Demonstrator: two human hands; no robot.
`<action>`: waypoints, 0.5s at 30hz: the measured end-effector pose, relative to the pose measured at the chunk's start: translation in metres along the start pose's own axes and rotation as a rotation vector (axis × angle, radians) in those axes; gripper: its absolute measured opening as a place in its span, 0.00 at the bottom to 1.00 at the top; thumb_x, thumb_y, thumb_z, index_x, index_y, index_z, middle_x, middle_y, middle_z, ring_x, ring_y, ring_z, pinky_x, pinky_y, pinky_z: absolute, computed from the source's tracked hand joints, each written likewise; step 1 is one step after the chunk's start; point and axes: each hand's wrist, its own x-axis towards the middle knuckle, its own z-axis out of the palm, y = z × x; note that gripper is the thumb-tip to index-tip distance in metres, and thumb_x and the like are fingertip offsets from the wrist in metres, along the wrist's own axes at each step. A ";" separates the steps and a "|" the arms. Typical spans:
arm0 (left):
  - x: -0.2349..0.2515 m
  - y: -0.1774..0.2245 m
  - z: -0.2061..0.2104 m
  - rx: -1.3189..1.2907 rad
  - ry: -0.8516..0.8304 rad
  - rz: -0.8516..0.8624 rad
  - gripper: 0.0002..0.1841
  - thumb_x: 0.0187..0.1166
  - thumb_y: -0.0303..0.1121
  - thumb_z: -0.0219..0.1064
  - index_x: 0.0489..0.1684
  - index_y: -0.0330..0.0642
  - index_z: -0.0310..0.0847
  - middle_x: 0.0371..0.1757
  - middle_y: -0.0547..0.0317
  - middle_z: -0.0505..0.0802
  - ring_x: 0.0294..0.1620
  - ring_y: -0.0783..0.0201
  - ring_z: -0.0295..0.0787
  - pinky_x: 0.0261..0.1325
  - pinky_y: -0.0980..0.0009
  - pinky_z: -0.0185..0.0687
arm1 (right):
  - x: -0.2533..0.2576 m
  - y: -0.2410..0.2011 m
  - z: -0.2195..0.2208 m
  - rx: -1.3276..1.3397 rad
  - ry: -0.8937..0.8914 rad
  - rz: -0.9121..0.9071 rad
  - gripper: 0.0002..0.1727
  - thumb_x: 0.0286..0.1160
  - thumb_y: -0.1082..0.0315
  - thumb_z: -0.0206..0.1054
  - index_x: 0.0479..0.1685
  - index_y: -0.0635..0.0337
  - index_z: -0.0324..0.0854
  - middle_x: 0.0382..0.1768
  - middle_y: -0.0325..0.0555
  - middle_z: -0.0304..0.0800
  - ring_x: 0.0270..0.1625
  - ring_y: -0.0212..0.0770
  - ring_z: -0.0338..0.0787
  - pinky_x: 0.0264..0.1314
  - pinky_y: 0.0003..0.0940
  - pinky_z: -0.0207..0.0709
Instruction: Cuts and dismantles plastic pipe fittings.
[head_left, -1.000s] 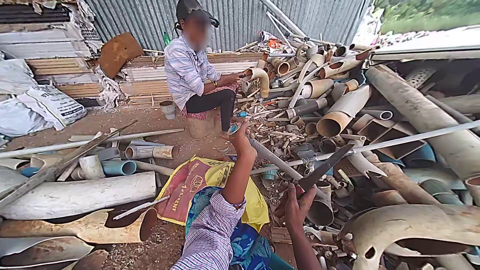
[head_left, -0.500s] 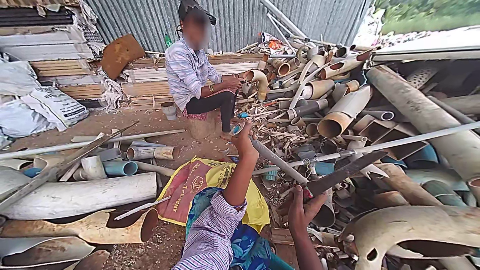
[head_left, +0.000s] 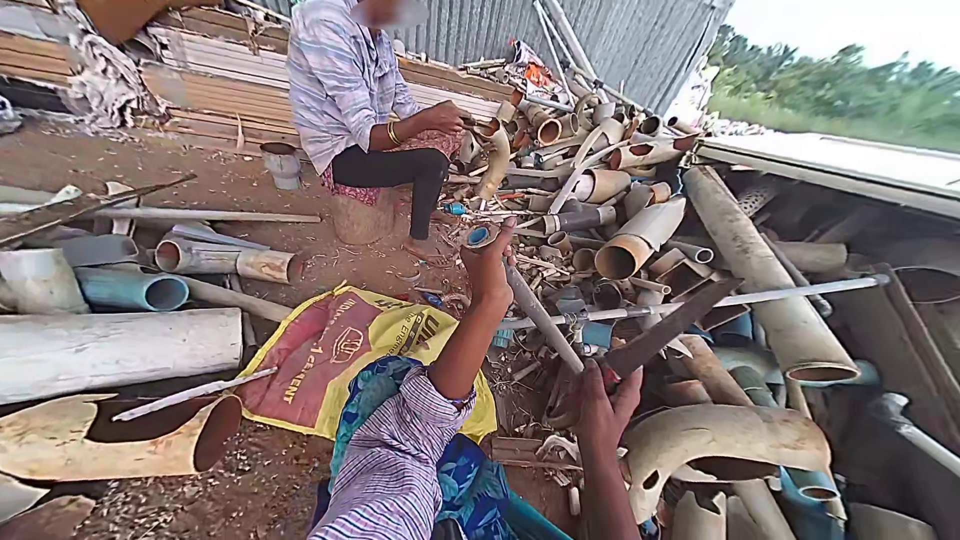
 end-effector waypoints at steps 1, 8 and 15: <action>-0.002 0.002 0.001 -0.029 -0.026 0.005 0.09 0.78 0.21 0.66 0.29 0.45 0.77 0.12 0.70 0.75 0.10 0.77 0.70 0.18 0.82 0.72 | 0.007 -0.011 -0.003 0.012 0.024 -0.018 0.28 0.77 0.76 0.57 0.77 0.72 0.55 0.24 0.28 0.79 0.15 0.21 0.79 0.19 0.19 0.79; -0.009 0.042 -0.008 -0.139 -0.168 0.165 0.08 0.74 0.22 0.64 0.27 0.48 0.79 0.15 0.71 0.80 0.12 0.78 0.73 0.20 0.82 0.75 | 0.066 -0.079 -0.011 -0.072 -0.112 -0.230 0.22 0.77 0.74 0.57 0.69 0.59 0.60 0.26 0.19 0.78 0.17 0.18 0.78 0.22 0.17 0.79; -0.013 0.094 -0.038 -0.119 -0.343 0.465 0.08 0.70 0.30 0.75 0.28 0.56 0.82 0.18 0.76 0.82 0.15 0.79 0.76 0.22 0.81 0.77 | 0.061 -0.087 -0.045 -0.391 -0.408 -0.463 0.24 0.75 0.64 0.64 0.63 0.74 0.74 0.33 0.33 0.84 0.23 0.09 0.75 0.26 0.09 0.73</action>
